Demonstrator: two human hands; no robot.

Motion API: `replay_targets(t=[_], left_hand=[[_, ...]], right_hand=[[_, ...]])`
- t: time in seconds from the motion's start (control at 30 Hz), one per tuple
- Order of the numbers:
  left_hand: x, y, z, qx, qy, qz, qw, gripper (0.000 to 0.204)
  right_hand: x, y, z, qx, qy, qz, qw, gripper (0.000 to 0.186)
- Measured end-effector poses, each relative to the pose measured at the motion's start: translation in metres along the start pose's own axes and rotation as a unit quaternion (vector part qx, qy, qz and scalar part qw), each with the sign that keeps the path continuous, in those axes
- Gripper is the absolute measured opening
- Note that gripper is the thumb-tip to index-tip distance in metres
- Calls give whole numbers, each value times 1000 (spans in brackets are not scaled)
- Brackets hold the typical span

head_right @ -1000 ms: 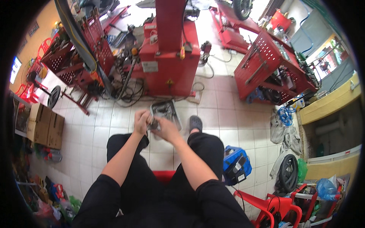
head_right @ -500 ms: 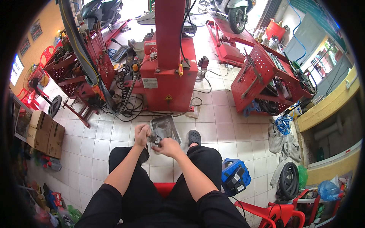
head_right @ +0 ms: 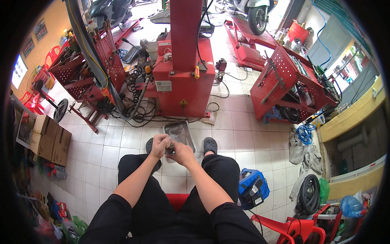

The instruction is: The person sits on a red chair in a workshop, holding a mechanical part in a metal tray on their lap. They use a screwdriver to tighten a screw on the part, then place the tool in the tray and continue to manipulate the part with their hands.

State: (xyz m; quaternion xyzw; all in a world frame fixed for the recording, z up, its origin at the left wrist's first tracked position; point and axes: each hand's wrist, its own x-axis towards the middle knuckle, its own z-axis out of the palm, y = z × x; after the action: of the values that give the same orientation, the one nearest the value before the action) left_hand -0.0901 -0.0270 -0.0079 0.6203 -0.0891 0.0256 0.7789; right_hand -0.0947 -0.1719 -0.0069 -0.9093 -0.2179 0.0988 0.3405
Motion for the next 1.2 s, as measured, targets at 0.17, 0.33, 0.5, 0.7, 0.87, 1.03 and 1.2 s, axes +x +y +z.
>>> replay_targets(t=[0.17, 0.33, 0.5, 0.7, 0.87, 1.03, 1.2], left_hand=[[-3, 6, 8, 10, 23, -5, 1000, 38], [-2, -3, -1, 15, 30, 18, 999, 38], [-1, 8, 3, 40, 9, 16, 999, 37], [3, 34, 13, -16, -42, -37, 998, 35], [28, 83, 22, -204, -79, -44, 975, 28], [25, 118, 44, -82, -66, -30, 994, 19], [8, 118, 46, 6, -94, -30, 995, 31]], right_hand=[[-6, -20, -9, -13, -74, 33, 997, 53], [-17, -33, -43, 151, -439, 108, 879, 61], [-5, -10, -50, -28, -159, 166, 973, 69], [-3, 10, -18, 69, -53, -27, 996, 91], [2, -16, -23, 306, 25, -17, 951, 63], [-11, -50, -58, 402, 116, -25, 908, 45], [-13, -44, -57, 352, 134, -26, 926, 60]])
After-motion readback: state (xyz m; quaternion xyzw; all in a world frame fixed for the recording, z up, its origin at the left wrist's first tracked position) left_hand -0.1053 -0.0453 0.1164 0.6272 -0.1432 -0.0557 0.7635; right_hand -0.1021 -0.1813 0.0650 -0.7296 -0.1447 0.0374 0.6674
